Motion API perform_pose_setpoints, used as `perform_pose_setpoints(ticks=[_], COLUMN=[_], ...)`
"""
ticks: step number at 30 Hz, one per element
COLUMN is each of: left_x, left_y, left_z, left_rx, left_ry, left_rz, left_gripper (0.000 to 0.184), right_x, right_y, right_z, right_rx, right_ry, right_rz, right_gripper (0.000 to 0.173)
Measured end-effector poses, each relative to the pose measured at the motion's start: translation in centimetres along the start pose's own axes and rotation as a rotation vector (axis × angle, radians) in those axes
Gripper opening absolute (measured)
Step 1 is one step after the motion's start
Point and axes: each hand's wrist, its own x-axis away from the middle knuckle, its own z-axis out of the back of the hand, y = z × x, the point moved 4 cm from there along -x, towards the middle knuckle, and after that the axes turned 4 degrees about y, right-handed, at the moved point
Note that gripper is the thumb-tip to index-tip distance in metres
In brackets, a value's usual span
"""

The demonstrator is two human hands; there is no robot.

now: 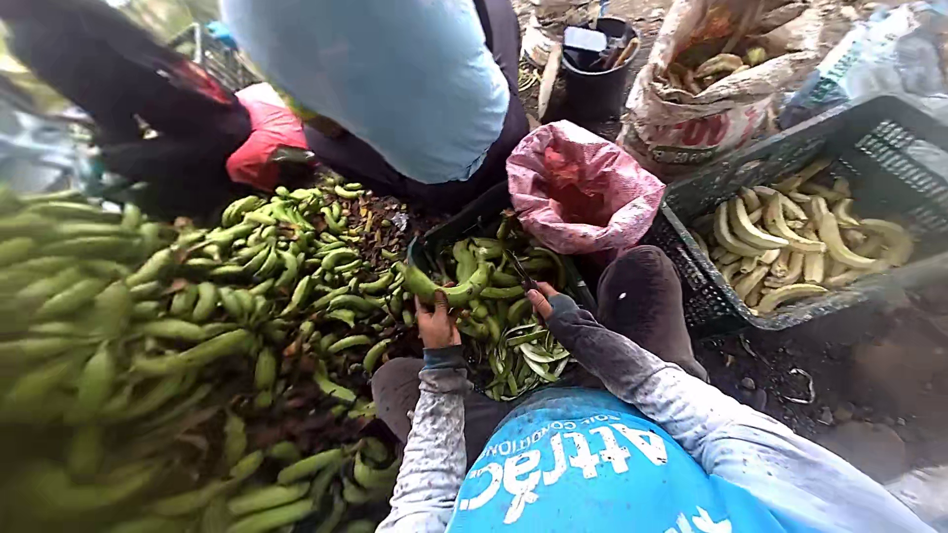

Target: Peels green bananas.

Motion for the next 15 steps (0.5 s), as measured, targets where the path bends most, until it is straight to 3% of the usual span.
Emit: perform_pose_setpoints(ticks=[3,7,9,11,12,15], left_x=[0.3,-0.1,-0.1,0.1,0.2,0.5], left_y=[0.0,1.2,1.7,1.9,1.8,1.8], left_z=[0.5,0.6,0.5,0.7,0.8,1.5], left_rx=[-0.054,-0.138,-0.14,-0.12,-0.093,0.025], left_ry=[-0.09,-0.204,-0.213,-0.225,-0.229,-0.23], left_rz=[-0.094,-0.253,-0.281,-0.274,-0.266,-0.181], left_gripper=[0.049,0.058,0.059,0.058,0.057,0.049], right_x=[2.2,3.5,3.9,2.9,2.1,1.7], right_y=[-6.3,-14.1,-15.3,-12.2,-9.0,2.0], right_z=[-0.2,0.7,0.4,-0.7,-1.5,-2.3], right_rx=[0.096,-0.165,-0.295,-0.109,0.074,0.656], right_ry=[-0.095,-0.029,-0.018,0.017,-0.016,-0.343], right_rz=[-0.108,0.33,0.469,0.442,0.332,0.013], right_gripper=[0.046,0.042,0.041,0.049,0.048,0.053])
